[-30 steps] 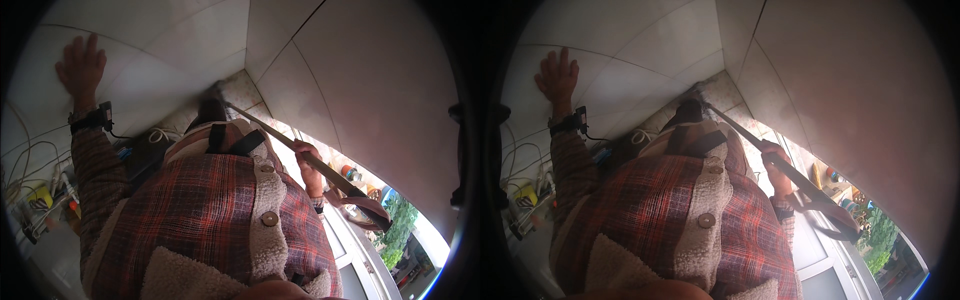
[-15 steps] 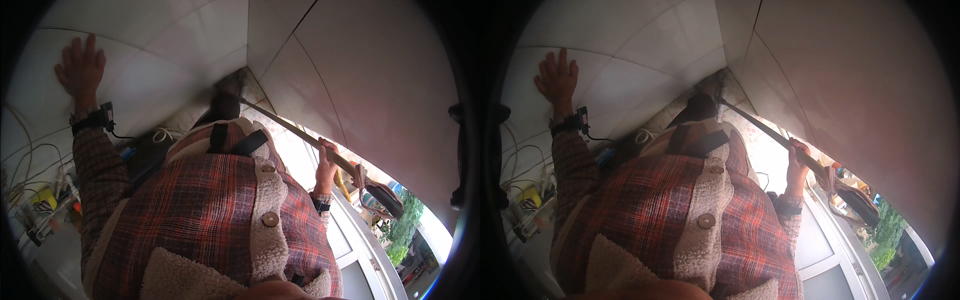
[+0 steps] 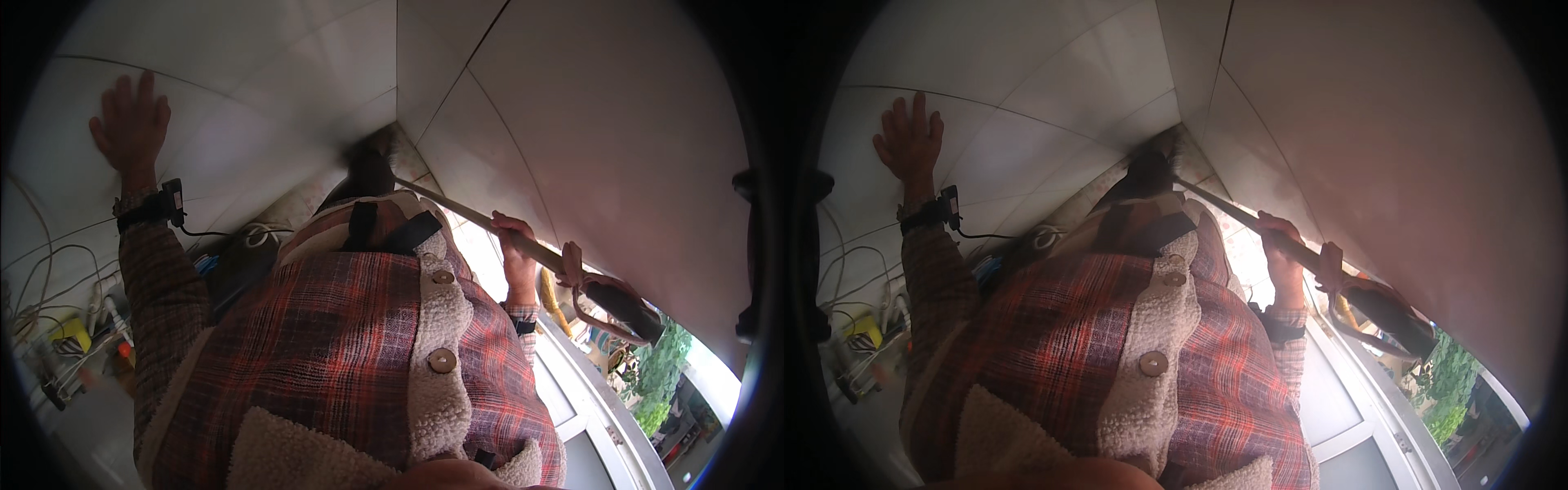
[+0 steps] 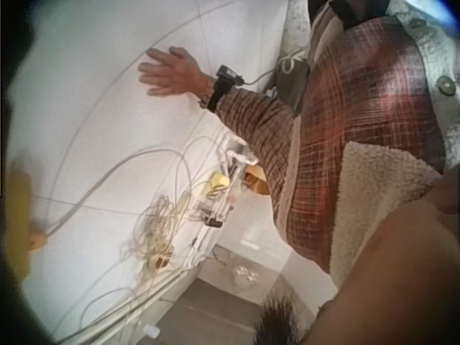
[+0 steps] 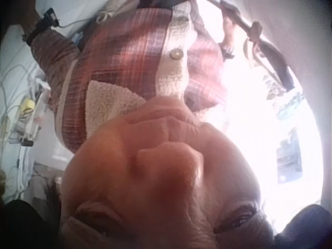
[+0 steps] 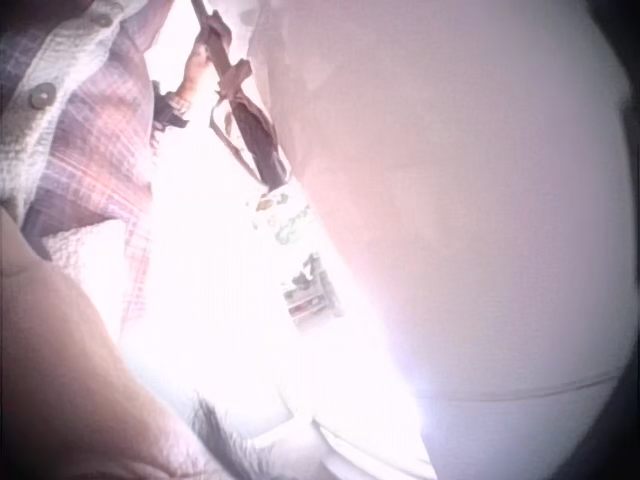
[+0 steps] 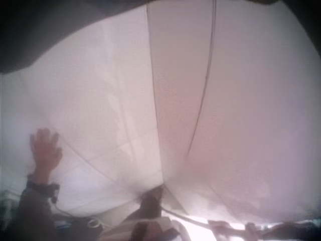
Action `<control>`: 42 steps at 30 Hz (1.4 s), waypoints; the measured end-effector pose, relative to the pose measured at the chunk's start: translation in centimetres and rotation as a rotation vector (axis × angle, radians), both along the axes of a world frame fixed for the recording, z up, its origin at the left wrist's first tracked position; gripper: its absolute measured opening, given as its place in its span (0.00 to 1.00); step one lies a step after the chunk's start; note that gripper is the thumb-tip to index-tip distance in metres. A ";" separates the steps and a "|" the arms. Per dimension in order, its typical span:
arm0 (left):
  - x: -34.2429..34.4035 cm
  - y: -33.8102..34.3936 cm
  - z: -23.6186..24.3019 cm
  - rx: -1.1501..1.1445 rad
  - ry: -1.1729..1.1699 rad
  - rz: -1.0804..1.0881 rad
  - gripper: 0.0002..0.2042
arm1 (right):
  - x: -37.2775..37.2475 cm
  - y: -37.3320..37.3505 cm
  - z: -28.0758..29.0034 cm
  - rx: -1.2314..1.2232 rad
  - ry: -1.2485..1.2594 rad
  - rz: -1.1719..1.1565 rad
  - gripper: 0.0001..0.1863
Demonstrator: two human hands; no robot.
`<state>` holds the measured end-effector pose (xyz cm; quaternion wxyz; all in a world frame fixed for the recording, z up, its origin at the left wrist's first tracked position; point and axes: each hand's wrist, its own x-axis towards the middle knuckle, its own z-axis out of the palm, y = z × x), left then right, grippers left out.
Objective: The person mops the tiled floor with a string mop, then wipes the upper wall and pipes with a cloth. They move around the room to reach different areas and handle the mop and cloth directly.
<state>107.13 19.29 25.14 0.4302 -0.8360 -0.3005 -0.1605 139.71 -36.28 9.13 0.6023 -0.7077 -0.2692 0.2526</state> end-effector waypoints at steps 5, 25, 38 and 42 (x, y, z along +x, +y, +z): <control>0.8 -1.1 -0.3 0.402 0.351 0.458 0.27 | -0.3 -0.7 0.0 0.028 0.000 -0.057 0.07; 1.8 -2.8 1.3 0.160 0.158 0.339 0.25 | -0.1 -0.2 -0.4 -0.060 0.021 -0.077 0.07; 1.0 -1.6 0.4 0.378 0.032 -0.093 0.22 | 0.1 2.8 1.9 -0.134 -0.027 0.057 0.08; 2.0 -2.7 1.0 0.283 0.123 0.247 0.23 | -0.9 2.1 1.9 -0.142 0.000 0.069 0.08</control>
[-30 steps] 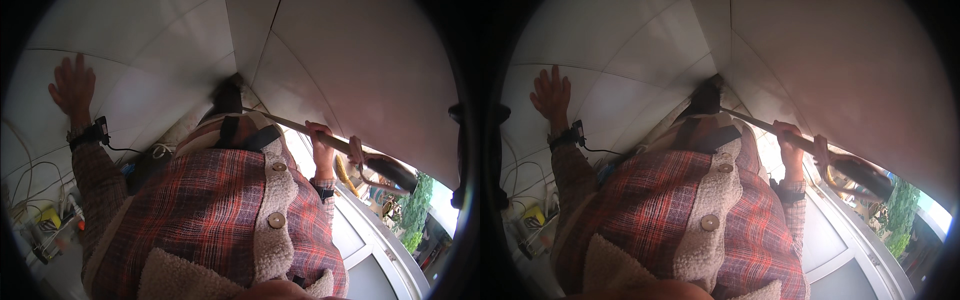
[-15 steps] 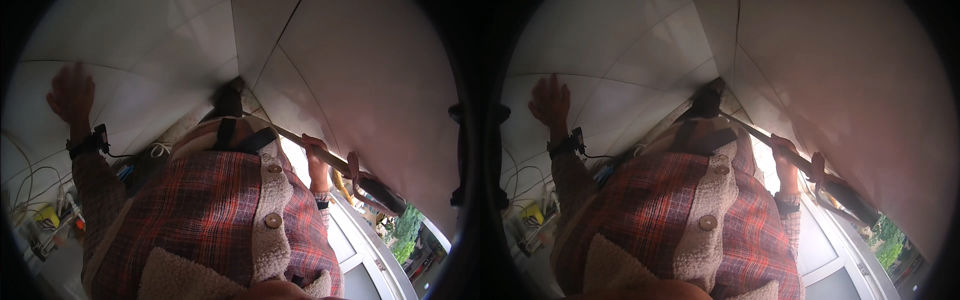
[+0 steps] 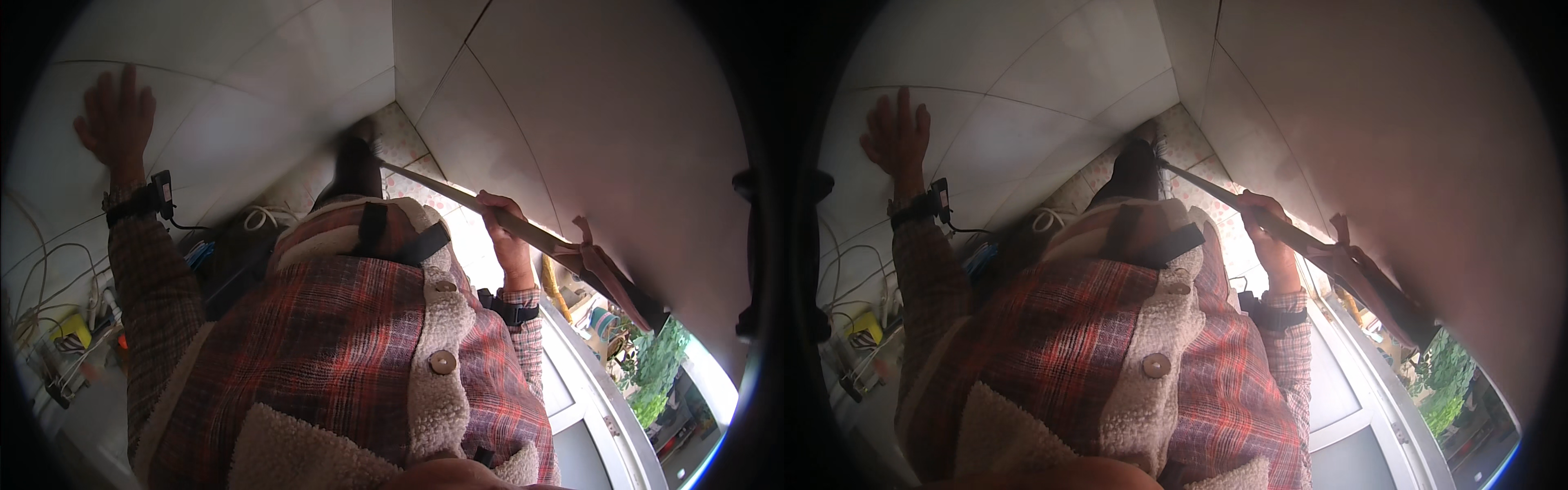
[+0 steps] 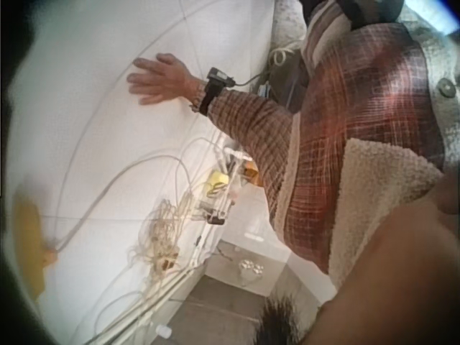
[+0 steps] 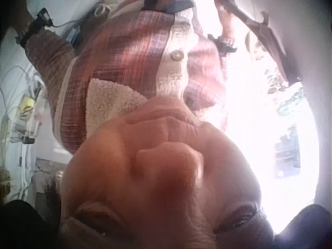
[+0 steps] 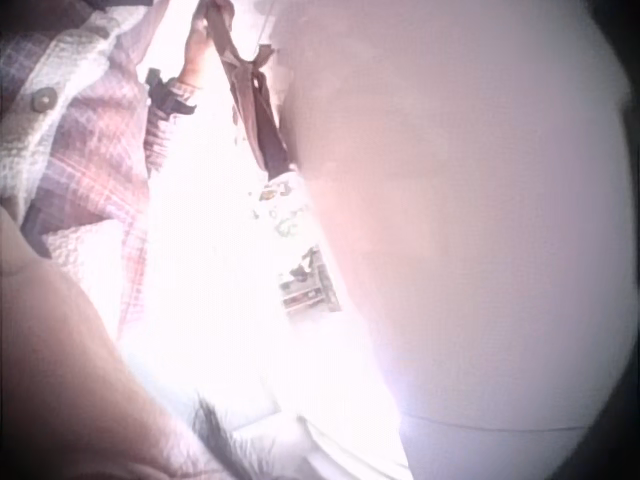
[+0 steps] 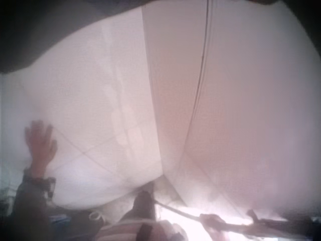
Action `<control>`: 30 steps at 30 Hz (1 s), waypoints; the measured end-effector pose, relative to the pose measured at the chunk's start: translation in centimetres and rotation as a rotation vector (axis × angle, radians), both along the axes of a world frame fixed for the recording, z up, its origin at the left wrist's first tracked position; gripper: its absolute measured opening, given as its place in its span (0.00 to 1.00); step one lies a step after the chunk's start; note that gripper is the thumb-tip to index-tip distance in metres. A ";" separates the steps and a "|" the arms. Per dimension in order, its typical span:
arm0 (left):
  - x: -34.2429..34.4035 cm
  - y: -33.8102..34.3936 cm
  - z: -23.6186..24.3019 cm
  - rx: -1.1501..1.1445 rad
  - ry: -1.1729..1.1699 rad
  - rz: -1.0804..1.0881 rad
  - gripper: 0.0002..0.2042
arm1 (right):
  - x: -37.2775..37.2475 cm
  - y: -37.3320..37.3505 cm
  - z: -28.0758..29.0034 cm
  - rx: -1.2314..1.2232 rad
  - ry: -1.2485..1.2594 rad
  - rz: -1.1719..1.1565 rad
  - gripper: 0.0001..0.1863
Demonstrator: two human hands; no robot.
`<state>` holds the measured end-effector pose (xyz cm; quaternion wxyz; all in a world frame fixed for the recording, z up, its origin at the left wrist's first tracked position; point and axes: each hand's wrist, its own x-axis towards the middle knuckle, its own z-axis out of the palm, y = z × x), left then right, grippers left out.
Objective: The person mops the tiled floor with a string mop, then wipes the upper wall and pipes with a cloth. They move around the room to reach different areas and handle the mop and cloth directly.
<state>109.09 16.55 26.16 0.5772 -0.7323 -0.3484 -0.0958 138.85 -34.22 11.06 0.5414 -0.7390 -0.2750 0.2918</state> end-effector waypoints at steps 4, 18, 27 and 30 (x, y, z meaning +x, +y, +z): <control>0.6 -0.6 0.6 -0.091 0.026 0.056 0.24 | -0.7 -0.9 -0.4 0.055 -0.027 -0.039 0.07; -0.5 1.3 -0.3 0.039 -0.046 -0.395 0.25 | -0.6 0.4 2.8 0.308 -0.148 -0.088 0.09; 0.4 0.6 -0.1 0.053 -0.063 -0.428 0.23 | -0.8 1.5 1.3 0.511 0.055 -0.263 0.13; 0.5 0.2 0.3 0.026 -0.041 -0.409 0.23 | -0.2 2.1 1.7 0.328 -0.078 -0.296 0.01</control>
